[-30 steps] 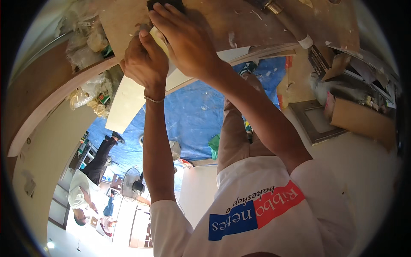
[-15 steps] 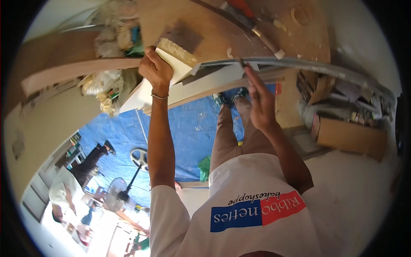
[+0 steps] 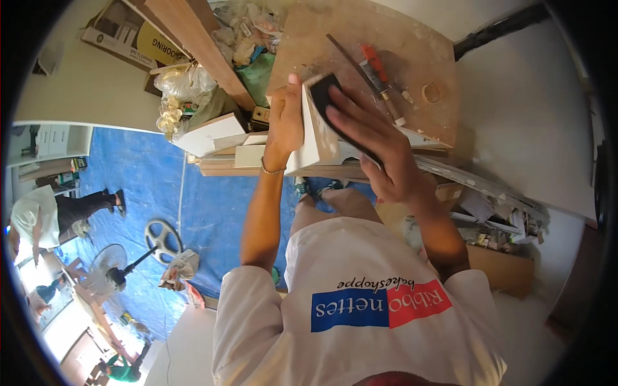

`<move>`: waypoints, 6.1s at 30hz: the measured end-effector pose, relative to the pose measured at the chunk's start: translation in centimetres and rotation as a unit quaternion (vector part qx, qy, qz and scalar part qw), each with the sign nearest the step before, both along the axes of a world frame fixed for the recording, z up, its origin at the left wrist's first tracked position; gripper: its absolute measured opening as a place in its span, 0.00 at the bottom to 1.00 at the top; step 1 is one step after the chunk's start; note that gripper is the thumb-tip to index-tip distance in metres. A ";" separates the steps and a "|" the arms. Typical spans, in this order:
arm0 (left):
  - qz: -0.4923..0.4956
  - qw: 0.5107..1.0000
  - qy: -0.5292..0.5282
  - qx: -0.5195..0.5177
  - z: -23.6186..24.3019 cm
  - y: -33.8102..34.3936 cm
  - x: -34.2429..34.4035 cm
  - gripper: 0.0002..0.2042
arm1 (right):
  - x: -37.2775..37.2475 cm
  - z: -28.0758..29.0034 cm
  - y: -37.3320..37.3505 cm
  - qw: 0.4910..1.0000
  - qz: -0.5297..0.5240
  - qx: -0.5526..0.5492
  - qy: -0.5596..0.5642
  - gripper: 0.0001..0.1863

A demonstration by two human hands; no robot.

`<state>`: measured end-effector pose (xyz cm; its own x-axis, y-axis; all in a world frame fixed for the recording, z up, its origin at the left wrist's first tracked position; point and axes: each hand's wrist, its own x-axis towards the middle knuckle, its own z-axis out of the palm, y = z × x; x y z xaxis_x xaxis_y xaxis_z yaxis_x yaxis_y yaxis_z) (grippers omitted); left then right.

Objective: The person uses a chisel to carve and shape the edges of a wooden plank on a workbench. They then use a sanding block to smooth the surfaces of the wood, flipping the plank to work on different sides.

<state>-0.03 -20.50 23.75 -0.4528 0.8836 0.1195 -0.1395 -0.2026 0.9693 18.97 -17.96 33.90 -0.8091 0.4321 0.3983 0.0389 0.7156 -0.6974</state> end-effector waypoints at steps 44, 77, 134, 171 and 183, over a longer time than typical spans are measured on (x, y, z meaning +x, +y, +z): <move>0.077 0.956 -0.283 0.004 2.9 -7.5 10.7 0.30 | 4.5 -17.0 10.0 0.960 -0.023 -0.279 -0.017 0.32; 0.158 0.954 0.244 -0.072 3.5 -6.1 20.4 0.33 | 16.5 -0.4 1.0 0.950 -0.009 -0.313 -0.003 0.16; 0.176 0.873 0.214 -0.401 -26.4 2.7 -4.4 0.30 | 3.2 -30.5 12.6 0.859 -0.207 0.201 -0.423 0.39; 0.172 0.880 0.254 -0.362 -28.7 4.2 -5.8 0.25 | -10.7 -29.4 10.0 0.960 0.020 0.051 -0.273 0.31; 0.206 0.901 0.249 -0.290 -27.0 0.6 -3.6 0.28 | 1.6 -22.8 9.4 0.979 -0.085 -0.094 -0.160 0.26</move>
